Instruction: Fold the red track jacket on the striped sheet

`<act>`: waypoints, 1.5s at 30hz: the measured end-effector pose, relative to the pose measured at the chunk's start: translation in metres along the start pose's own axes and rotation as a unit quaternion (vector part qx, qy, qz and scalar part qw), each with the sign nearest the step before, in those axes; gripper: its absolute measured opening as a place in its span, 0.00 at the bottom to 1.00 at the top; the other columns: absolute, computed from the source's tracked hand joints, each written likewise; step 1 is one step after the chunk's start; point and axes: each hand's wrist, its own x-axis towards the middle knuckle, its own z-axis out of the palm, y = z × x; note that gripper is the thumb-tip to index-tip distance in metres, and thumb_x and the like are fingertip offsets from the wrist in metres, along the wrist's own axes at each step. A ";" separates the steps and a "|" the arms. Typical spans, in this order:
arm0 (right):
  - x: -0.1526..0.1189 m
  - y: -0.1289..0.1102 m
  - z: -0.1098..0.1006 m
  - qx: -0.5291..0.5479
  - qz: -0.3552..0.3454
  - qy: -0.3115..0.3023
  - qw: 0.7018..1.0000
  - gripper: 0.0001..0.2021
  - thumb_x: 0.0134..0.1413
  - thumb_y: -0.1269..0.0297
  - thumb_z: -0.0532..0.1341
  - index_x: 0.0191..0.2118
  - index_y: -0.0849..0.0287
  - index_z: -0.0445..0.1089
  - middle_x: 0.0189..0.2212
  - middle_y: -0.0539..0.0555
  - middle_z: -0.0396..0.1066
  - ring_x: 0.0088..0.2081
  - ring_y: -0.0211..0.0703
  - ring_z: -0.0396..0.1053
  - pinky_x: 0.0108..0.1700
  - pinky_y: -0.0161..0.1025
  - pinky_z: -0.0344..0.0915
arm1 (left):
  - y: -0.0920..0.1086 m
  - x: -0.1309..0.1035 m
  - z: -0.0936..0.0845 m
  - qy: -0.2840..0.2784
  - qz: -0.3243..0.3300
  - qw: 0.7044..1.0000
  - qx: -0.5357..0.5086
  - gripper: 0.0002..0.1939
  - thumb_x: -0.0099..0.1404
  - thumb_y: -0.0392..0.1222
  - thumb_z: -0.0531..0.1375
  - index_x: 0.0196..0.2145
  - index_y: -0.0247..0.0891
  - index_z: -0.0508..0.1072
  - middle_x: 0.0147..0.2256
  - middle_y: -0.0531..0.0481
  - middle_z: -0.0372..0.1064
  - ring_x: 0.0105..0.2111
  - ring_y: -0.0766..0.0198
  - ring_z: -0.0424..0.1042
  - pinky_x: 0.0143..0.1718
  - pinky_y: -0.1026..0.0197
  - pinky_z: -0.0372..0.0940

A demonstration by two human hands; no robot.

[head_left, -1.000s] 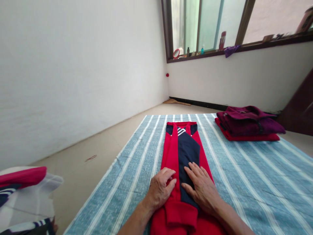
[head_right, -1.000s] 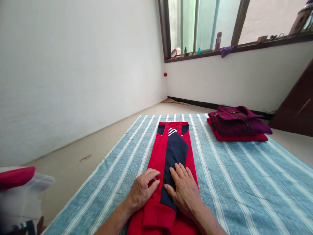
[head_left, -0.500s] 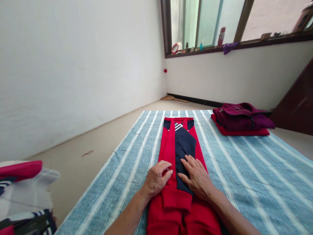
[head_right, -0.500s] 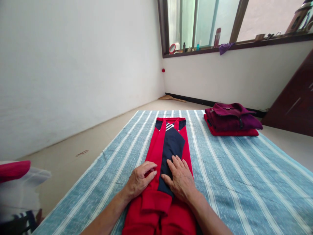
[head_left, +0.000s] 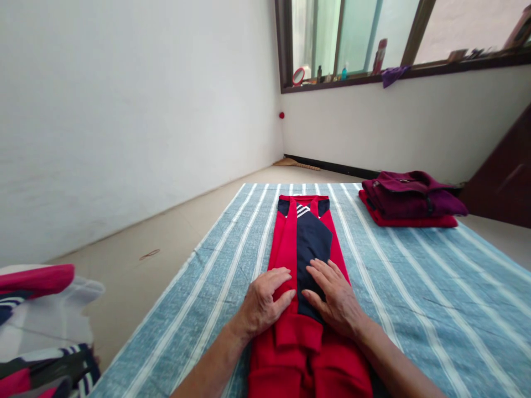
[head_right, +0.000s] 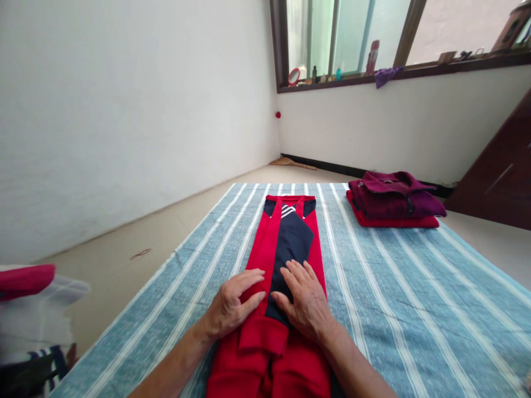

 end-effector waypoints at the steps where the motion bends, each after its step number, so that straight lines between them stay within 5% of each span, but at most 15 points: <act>1: 0.000 0.000 0.000 0.002 0.005 -0.014 1.000 0.21 0.60 0.55 0.54 0.54 0.61 0.64 0.55 0.61 0.64 0.58 0.48 0.58 0.61 0.53 0.51 | 0.001 -0.001 0.000 -0.008 0.003 1.000 0.002 0.14 0.60 0.41 0.60 0.44 0.36 0.72 0.47 0.41 0.72 0.48 0.56 0.71 0.52 0.53 0.65; 11: 0.006 -0.001 -0.005 -0.006 0.071 -0.138 0.988 0.27 0.56 0.49 0.56 0.57 0.60 0.62 0.60 0.61 0.57 0.62 0.51 0.52 0.63 0.51 0.46 | 0.008 0.004 -0.006 -0.212 -0.063 0.975 -0.004 0.26 0.57 0.47 0.63 0.53 0.36 0.68 0.57 0.39 0.62 0.58 0.52 0.59 0.60 0.46 0.53; 21: 0.008 -0.001 -0.005 -0.033 0.111 -0.212 0.970 0.35 0.58 0.40 0.47 0.64 0.54 0.50 0.65 0.62 0.43 0.66 0.54 0.38 0.63 0.54 0.38 | 0.008 0.004 -0.007 -0.218 -0.071 0.973 -0.019 0.25 0.58 0.47 0.62 0.53 0.37 0.68 0.58 0.40 0.61 0.59 0.51 0.58 0.60 0.44 0.51; 32: 0.007 0.000 -0.004 -0.037 0.111 -0.207 0.971 0.35 0.57 0.38 0.46 0.64 0.54 0.51 0.65 0.61 0.44 0.66 0.52 0.38 0.63 0.54 0.39 | 0.008 0.003 -0.007 -0.215 -0.068 0.974 -0.028 0.25 0.58 0.48 0.62 0.53 0.39 0.68 0.58 0.41 0.61 0.59 0.52 0.58 0.60 0.44 0.50; 42: 0.003 0.000 0.001 -0.052 0.100 -0.126 0.986 0.34 0.58 0.41 0.48 0.62 0.60 0.57 0.64 0.61 0.48 0.65 0.53 0.39 0.63 0.53 0.42 | 0.006 0.001 -0.007 -0.210 -0.071 0.974 -0.040 0.26 0.58 0.48 0.62 0.53 0.39 0.68 0.58 0.41 0.61 0.59 0.52 0.58 0.60 0.44 0.50; 45: 0.004 0.001 0.002 -0.045 0.117 -0.150 0.981 0.35 0.58 0.40 0.47 0.62 0.62 0.57 0.63 0.62 0.49 0.65 0.54 0.41 0.63 0.53 0.43 | 0.007 0.001 -0.007 -0.211 -0.073 0.974 -0.040 0.26 0.58 0.48 0.62 0.53 0.39 0.68 0.58 0.41 0.61 0.59 0.51 0.58 0.60 0.44 0.50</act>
